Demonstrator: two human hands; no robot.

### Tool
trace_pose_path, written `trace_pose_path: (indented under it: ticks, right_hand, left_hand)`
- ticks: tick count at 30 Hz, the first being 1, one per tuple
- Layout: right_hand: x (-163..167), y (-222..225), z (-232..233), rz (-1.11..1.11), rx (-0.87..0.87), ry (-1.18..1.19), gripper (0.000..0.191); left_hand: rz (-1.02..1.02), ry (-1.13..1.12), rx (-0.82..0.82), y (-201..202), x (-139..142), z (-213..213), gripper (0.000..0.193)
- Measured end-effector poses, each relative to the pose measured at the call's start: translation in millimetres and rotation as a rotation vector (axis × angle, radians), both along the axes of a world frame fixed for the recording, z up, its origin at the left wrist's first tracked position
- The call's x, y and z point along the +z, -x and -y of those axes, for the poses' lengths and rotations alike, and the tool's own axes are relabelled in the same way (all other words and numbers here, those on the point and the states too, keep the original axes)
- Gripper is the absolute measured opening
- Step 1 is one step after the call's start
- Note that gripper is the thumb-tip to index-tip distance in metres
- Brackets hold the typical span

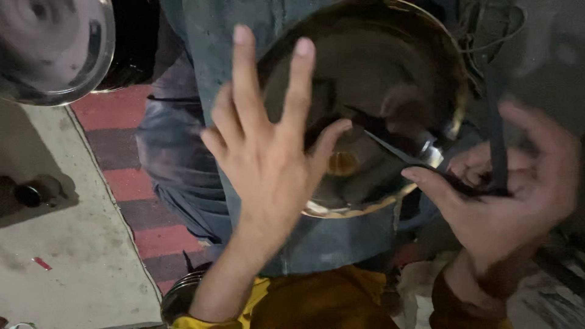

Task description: The person sits on the floor with a brass plate on their lap and polishes its surface, rubbing it by hand and working it with a handheld tool, periodically turning the plate to treat different areas and setting it with a stack of finished plates.

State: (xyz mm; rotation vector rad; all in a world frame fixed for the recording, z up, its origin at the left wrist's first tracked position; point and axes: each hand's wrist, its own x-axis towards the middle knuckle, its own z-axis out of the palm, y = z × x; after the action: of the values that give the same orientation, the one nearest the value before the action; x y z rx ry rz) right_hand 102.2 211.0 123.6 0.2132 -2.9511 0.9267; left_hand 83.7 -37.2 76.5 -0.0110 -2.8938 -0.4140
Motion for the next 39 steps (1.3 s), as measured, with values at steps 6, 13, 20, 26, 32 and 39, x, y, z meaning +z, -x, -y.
trace_pose_path:
  ticks: [6, 13, 20, 26, 32, 39]
  right_hand:
    - [4.8, -1.7, 18.9, 0.058, -0.063, -0.09, 0.078]
    - [-0.6, 8.7, 26.5, -0.021, -0.001, -0.269, 0.084]
    - [-2.5, 20.8, 22.8, -0.035, 0.108, -0.148, 0.081]
    - [-6.3, 26.2, 13.9, -0.077, 0.236, -0.096, 0.08]
    - [-2.3, 33.6, 13.0, 0.046, 0.298, 0.043, 0.081]
    - [-2.9, 27.2, 12.2, 0.002, 0.253, -0.106, 0.083]
  left_hand:
    - [0.056, -0.052, 0.027, -4.1, -6.4, -6.5, 0.117]
    - [0.067, -0.01, 0.064, 3.8, -7.0, -10.4, 0.12]
    - [0.085, -0.006, 0.055, 4.0, -8.5, -10.8, 0.124]
    - [0.077, -0.016, 0.045, 4.6, -8.1, -11.0, 0.124]
    - [0.106, -0.032, 0.037, 1.6, -9.0, -8.5, 0.127]
    - [0.079, -0.038, 0.035, 0.3, -12.0, -8.6, 0.123]
